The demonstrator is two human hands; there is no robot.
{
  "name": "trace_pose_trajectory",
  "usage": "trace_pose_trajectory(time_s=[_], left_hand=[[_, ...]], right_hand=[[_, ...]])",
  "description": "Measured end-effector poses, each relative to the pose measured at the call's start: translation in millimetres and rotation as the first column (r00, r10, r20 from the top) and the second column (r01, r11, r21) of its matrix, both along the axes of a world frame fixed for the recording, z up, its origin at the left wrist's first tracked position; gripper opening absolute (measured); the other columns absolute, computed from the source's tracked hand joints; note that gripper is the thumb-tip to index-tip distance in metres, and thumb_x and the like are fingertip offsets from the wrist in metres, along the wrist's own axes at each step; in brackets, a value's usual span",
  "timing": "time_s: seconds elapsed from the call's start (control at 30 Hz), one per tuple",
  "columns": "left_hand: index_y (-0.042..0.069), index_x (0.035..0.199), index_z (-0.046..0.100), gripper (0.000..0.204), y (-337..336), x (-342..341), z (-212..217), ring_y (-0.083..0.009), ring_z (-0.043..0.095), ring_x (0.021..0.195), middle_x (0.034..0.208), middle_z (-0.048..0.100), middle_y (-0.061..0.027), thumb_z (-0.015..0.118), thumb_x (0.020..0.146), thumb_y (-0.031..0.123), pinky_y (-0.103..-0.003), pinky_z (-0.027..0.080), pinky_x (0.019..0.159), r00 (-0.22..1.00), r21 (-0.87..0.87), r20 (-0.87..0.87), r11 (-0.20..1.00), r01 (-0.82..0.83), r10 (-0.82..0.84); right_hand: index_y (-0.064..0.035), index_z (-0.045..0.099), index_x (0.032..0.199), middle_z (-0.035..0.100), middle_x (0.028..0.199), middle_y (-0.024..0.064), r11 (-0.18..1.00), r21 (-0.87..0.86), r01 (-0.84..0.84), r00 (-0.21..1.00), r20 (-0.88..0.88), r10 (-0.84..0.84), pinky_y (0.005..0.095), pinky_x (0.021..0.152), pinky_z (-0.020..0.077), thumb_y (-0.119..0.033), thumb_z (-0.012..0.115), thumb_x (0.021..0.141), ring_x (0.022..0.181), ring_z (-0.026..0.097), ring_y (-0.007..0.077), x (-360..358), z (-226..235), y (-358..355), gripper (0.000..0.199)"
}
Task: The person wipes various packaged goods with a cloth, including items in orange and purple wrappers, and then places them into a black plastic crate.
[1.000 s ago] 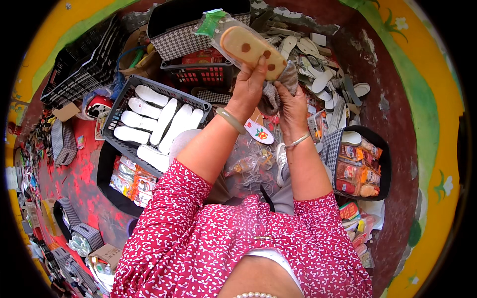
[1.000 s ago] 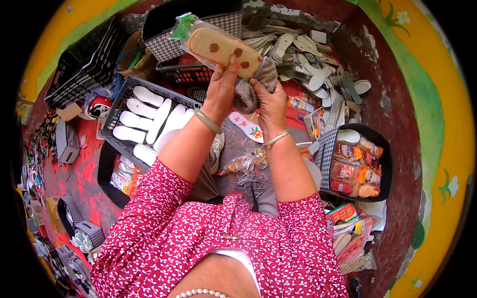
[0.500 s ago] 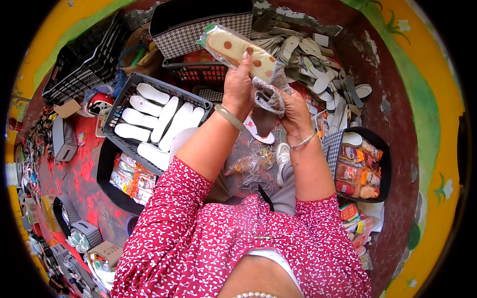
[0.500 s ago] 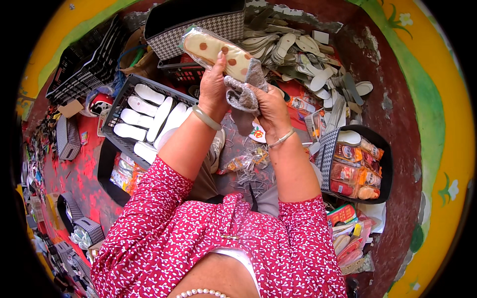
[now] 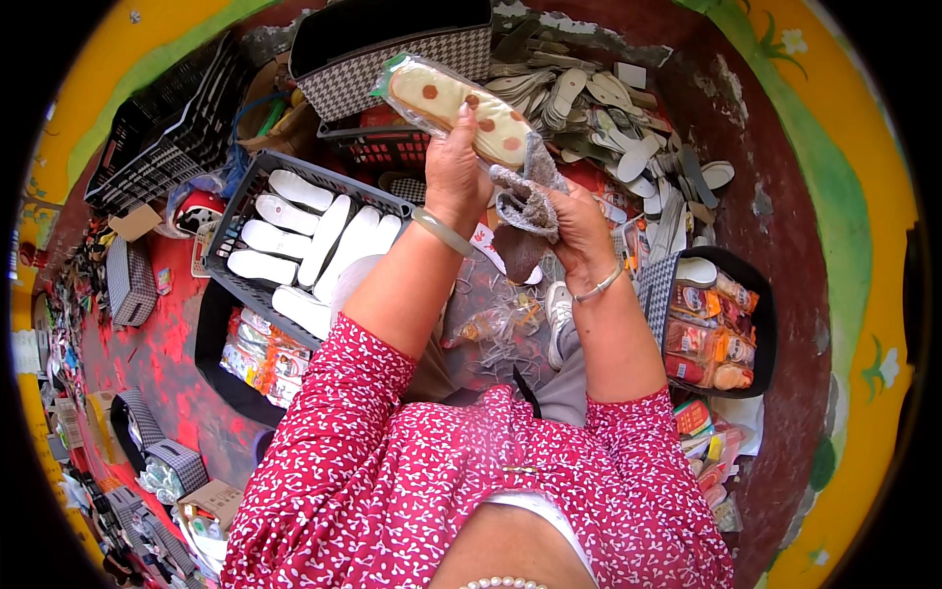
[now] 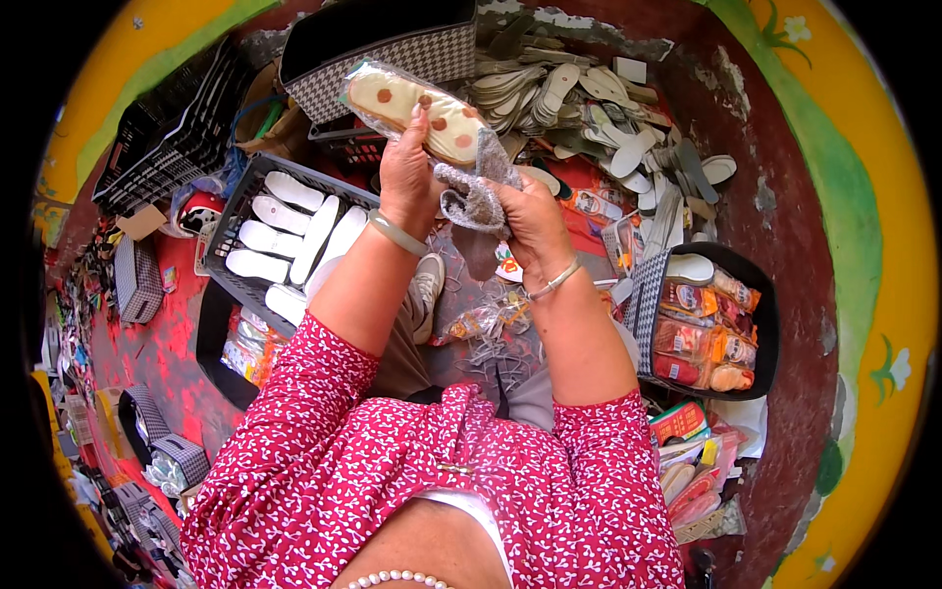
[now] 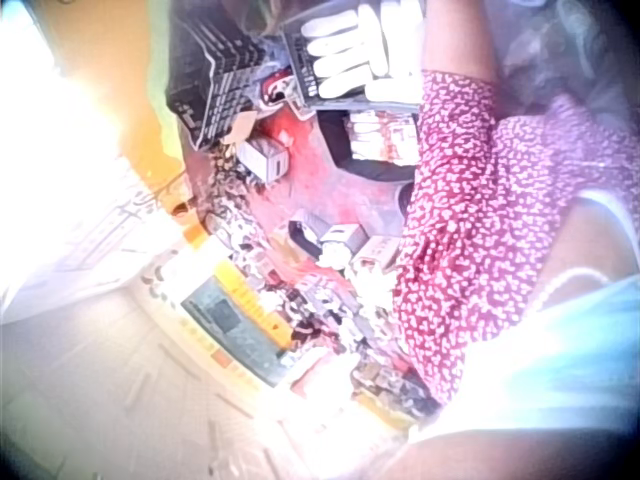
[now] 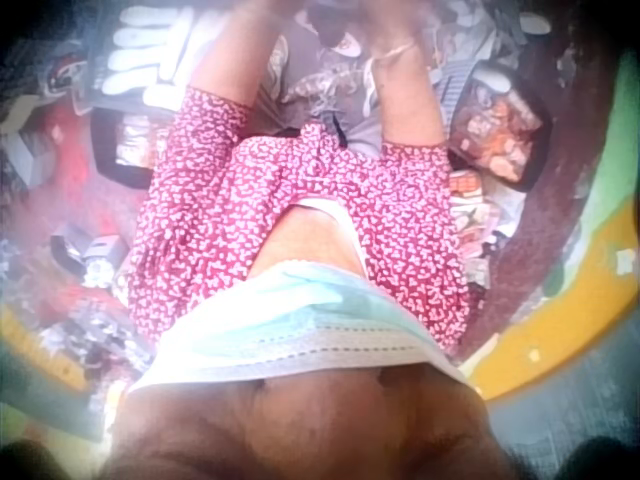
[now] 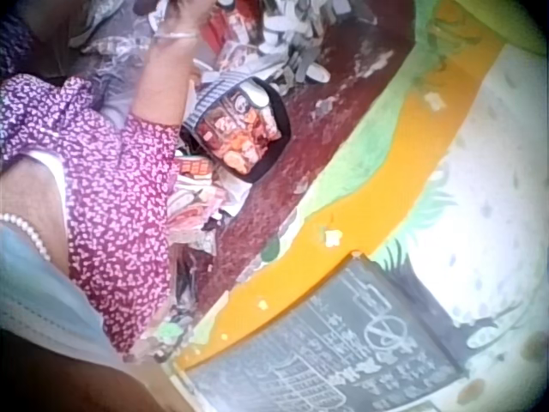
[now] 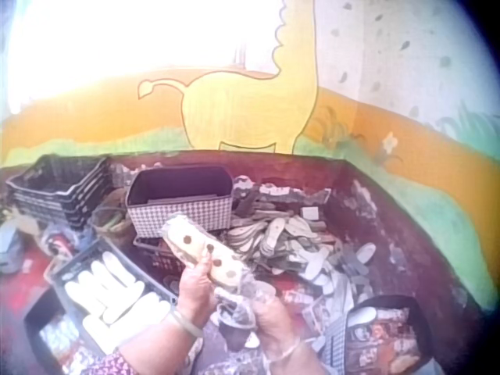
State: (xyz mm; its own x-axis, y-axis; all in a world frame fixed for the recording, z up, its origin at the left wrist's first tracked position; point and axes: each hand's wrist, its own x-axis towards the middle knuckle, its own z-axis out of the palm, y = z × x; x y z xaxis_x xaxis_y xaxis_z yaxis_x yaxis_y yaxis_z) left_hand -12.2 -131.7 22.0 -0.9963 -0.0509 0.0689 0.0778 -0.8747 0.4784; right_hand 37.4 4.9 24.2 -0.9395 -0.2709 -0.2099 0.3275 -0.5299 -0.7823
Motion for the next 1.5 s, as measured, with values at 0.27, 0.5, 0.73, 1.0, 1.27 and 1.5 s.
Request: trace_pose_trajectory(time_s=[0.27,0.5,0.73,1.0,1.27,1.5], left_hand=[[0.002,0.12,0.043,0.03,-74.0,-34.7,9.8,-0.0315,0.051,0.11,0.117,0.051,-0.0149,0.044,0.094,0.016,-0.05,0.04,0.097,0.943,0.082,0.12,0.944,-0.32,0.309],[-0.004,0.123,0.039,0.043,-46.2,-15.2,10.9,-0.0317,0.054,0.108,0.113,0.054,-0.0185,0.055,0.086,0.012,-0.046,0.043,0.095,0.963,-0.046,-0.049,0.964,0.263,-0.265],[0.006,0.131,0.034,0.054,-1.2,12.7,4.5,-0.0226,0.049,0.113,0.122,0.05,-0.0108,0.055,0.082,0.011,-0.038,0.04,0.097,0.862,-0.241,-0.108,0.854,0.461,-0.495],[0.005,0.126,0.045,0.041,6.2,28.9,-0.2,-0.019,0.052,0.108,0.118,0.055,-0.0077,0.04,0.091,0.026,-0.033,0.04,0.094,0.658,0.029,-0.075,0.658,0.753,-0.749],[0.005,0.129,0.038,0.046,19.3,38.0,2.3,-0.0151,0.054,0.098,0.115,0.053,-0.0063,0.053,0.087,0.018,-0.031,0.043,0.086,0.699,-0.35,-0.038,0.665,0.66,-0.714],[0.006,0.132,0.037,0.047,22.5,29.6,-0.7,-0.0145,0.052,0.105,0.117,0.052,-0.0055,0.055,0.089,0.008,-0.031,0.044,0.09,0.837,-0.523,-0.119,0.75,0.404,-0.534]], right_hand=[[-0.0009,0.059,0.101,0.064,0.089,0.0055,0.987,0.11,0.114,0.993,-0.053,-0.109,0.0281,0.071,0.0502,-0.011,0.062,0.083,0.077,0.062,0.0144,3.9,-7.6,58.0,0.02],[-0.0094,0.051,0.118,0.057,0.113,0.0067,0.911,-0.32,0.26,0.873,-0.326,-0.363,0.0376,0.095,0.0416,-0.016,0.054,0.09,0.107,0.054,0.0189,-4.1,17.2,79.0,0.028],[-0.006,0.038,0.134,0.042,0.135,0.0115,0.903,0.283,0.323,0.747,-0.662,-0.06,0.0362,0.105,0.0298,-0.031,0.048,0.093,0.124,0.041,0.0262,7.3,15.5,16.6,0.049],[-0.0024,0.039,0.133,0.037,0.136,0.0228,0.258,0.489,0.833,0.451,-0.871,0.194,0.0396,0.104,0.0298,-0.032,0.055,0.088,0.126,0.036,0.0375,-4.0,-10.0,7.6,0.057],[-0.0005,0.039,0.13,0.056,0.112,0.0055,0.704,0.302,0.643,0.681,-0.646,-0.345,0.0298,0.089,0.0425,-0.027,0.051,0.093,0.097,0.055,0.0178,3.0,8.2,18.4,0.047],[-0.0035,0.054,0.109,0.062,0.099,0.0082,0.857,-0.376,0.351,0.902,-0.112,-0.418,0.0355,0.078,0.0489,-0.037,0.043,0.094,0.088,0.06,0.0211,-1.8,11.4,42.2,0.038]])
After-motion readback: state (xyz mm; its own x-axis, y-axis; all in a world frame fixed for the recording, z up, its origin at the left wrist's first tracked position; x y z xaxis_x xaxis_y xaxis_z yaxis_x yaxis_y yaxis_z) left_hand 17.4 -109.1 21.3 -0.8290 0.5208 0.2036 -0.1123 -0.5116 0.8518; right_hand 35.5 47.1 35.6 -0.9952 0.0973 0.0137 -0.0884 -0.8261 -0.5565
